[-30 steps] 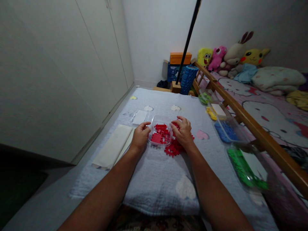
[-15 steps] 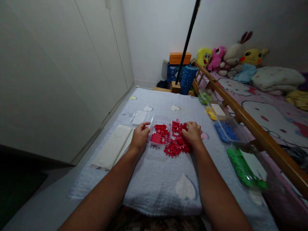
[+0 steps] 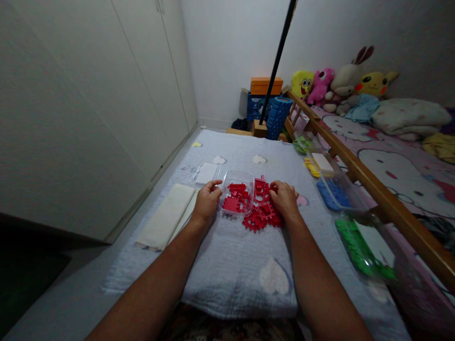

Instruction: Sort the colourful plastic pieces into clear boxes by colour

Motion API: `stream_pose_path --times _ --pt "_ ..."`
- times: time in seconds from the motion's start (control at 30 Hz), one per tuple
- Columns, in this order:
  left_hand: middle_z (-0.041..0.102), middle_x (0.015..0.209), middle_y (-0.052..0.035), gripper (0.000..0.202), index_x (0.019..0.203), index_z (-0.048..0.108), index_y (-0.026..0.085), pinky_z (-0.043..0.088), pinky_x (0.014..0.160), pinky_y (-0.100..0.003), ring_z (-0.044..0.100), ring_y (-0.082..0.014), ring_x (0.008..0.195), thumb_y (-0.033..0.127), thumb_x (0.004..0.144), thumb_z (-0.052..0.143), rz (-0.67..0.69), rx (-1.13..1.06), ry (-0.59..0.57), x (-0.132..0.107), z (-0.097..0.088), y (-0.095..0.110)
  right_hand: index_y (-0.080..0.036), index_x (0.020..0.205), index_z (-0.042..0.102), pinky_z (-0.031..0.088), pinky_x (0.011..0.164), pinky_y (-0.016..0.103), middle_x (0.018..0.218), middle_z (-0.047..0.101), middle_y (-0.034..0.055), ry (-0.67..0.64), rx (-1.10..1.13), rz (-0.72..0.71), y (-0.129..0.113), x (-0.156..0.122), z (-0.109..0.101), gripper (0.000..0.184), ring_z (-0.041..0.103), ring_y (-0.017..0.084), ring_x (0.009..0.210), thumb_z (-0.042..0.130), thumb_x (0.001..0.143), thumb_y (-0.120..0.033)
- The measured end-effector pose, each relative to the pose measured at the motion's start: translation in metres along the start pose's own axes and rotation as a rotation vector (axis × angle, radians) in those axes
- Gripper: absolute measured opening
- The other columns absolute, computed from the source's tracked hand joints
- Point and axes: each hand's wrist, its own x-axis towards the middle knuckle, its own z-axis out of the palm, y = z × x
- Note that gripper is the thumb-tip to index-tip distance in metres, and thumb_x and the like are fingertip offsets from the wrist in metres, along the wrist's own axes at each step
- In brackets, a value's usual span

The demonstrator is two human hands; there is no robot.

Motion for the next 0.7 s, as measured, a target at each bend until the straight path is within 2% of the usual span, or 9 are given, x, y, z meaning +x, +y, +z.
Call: stream_pose_path --times 0.17,0.3,0.47,0.6,0.7 --pt "0.048 0.063 0.0072 0.046 0.107 0.068 0.013 0.029 0.051 -0.023 0.039 -0.0090 0.052 0.029 0.064 0.066 0.000 -0.005 -0.001 0.000 0.000 0.000 -0.023 0.100 0.072 0.040 0.094 0.045 0.105 0.075 0.0083 0.123 0.162 0.002 0.000 0.001 -0.001 0.021 0.060 0.028 0.100 0.055 0.087 -0.023" --pt "0.049 0.063 0.0070 0.045 0.106 0.068 0.013 0.030 0.052 -0.023 0.040 -0.0091 0.053 0.030 0.065 0.066 0.010 0.001 -0.002 0.001 0.000 -0.001 -0.023 0.099 0.069 0.041 0.101 0.043 0.108 0.074 0.0072 0.216 0.422 -0.154 -0.013 -0.003 -0.012 0.018 0.059 0.027 0.109 0.056 0.088 -0.025" --pt "0.049 0.063 0.0067 0.045 0.107 0.068 0.013 0.030 0.053 -0.023 0.040 -0.0092 0.053 0.030 0.066 0.066 0.017 0.005 -0.010 0.002 -0.001 -0.003 -0.026 0.097 0.071 0.039 0.106 0.043 0.106 0.074 0.0061 0.147 0.494 -0.327 -0.042 -0.015 -0.014 0.014 0.057 0.027 0.114 0.059 0.091 -0.027" --pt "0.049 0.064 0.0066 0.045 0.107 0.068 0.013 0.031 0.053 -0.023 0.040 -0.0092 0.054 0.030 0.065 0.065 0.022 0.004 -0.010 0.002 -0.001 -0.003 -0.026 0.096 0.073 0.035 0.109 0.046 0.104 0.074 0.0056 0.062 0.427 -0.358 -0.060 -0.020 -0.006 0.015 0.055 0.028 0.118 0.061 0.088 -0.021" --pt "0.049 0.063 0.0068 0.043 0.105 0.068 0.014 0.030 0.053 -0.023 0.040 -0.0091 0.053 0.029 0.065 0.066 0.020 -0.001 -0.008 0.003 -0.001 -0.004 -0.026 0.097 0.073 0.033 0.109 0.048 0.107 0.074 0.0064 0.053 0.384 -0.347 -0.065 -0.021 -0.002 0.018 0.053 0.029 0.119 0.060 0.088 -0.019"
